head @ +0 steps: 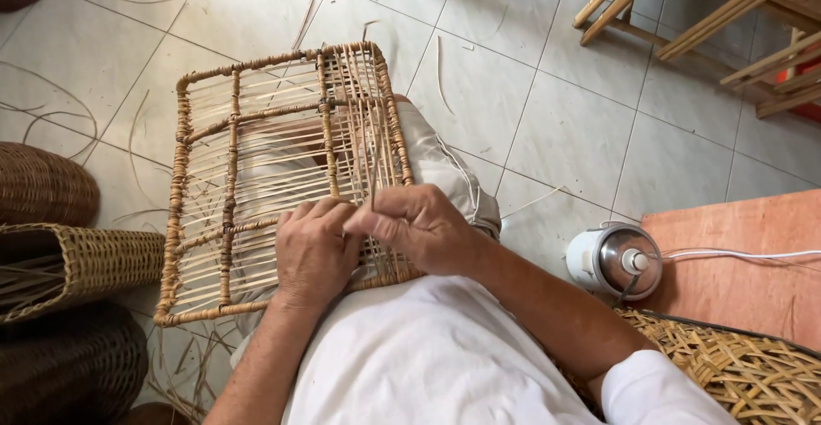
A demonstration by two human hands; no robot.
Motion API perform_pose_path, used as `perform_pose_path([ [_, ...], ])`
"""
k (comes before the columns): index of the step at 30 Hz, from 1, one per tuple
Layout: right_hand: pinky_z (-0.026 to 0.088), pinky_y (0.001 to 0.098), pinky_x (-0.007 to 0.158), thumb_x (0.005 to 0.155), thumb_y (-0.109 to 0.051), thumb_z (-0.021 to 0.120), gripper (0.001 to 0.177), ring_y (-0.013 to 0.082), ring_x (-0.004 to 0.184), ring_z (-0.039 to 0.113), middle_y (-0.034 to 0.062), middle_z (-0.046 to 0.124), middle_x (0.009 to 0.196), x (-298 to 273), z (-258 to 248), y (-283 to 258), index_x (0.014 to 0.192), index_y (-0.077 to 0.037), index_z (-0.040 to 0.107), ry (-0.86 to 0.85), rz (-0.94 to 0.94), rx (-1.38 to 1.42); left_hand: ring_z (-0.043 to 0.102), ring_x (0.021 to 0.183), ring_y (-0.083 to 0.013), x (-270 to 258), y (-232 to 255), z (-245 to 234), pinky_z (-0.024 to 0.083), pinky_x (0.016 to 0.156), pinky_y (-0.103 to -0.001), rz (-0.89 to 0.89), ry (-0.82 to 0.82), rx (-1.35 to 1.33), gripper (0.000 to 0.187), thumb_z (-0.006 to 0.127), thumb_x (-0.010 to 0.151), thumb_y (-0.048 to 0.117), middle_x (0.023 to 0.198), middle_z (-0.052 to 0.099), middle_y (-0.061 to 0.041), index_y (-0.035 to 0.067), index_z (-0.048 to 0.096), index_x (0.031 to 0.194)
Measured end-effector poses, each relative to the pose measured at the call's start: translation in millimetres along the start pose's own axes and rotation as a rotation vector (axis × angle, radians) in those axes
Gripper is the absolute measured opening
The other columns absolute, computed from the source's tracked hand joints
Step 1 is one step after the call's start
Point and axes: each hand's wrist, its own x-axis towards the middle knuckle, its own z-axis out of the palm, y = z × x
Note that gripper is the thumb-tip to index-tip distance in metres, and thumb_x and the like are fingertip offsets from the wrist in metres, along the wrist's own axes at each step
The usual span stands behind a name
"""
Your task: Weaving thin rattan strips into a rectangular frame to create a basket or furniture panel.
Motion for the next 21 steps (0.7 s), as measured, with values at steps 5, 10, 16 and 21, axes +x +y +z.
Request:
perform_pose_path([
  [5,0.053,0.0386,0.088,0.108,-0.02,0.054,0.032,0.0245,0.1,0.063,0.0137,0.069,0.109,12,-20,31,0.134,-0.011,0.069,-0.007,-0.053,-0.086,0.071,0.088,-0.0195,-6,-4,-1,0.055,0.079,-0.033,-0.321,-0.089,-0.325,0.007,0.077,0.09,0.04,0.08,0.068,0.004,0.034,0.077,0.093],
  [10,0.052,0.0442,0.089,0.095,-0.007,0.064,0.024,0.0331,0.104,0.067,0.0111,0.073,0.118,4,-21,66,0.116,-0.013,0.074,0.01,-0.017,-0.666,0.072,0.083,-0.0243,-1,11,-19,0.056,0.079,-0.038,-0.49,-0.148,-0.482,0.009,0.078,0.091,0.036,0.08,0.071,-0.003,0.03,0.081,0.096],
  [16,0.053,0.0427,0.09,0.096,-0.007,0.067,0.026,0.0304,0.1,0.067,0.0079,0.071,0.111,2,-21,83,0.116,-0.018,0.076,0.047,-0.064,-0.704,0.072,0.077,-0.0296,5,21,-50,0.056,0.072,-0.045,-0.463,-0.277,-0.471,0.011,0.079,0.089,0.033,0.07,0.07,-0.011,0.029,0.083,0.099],
  [21,0.052,0.0428,0.09,0.093,-0.013,0.065,0.016,0.0287,0.101,0.064,0.0036,0.066,0.109,1,-16,81,0.101,-0.022,0.074,0.028,-0.049,-0.795,0.075,0.088,-0.0367,-3,18,-40,0.059,0.074,-0.047,-0.345,-0.275,-0.52,0.008,0.081,0.087,0.023,0.078,0.078,-0.011,0.018,0.08,0.093],
])
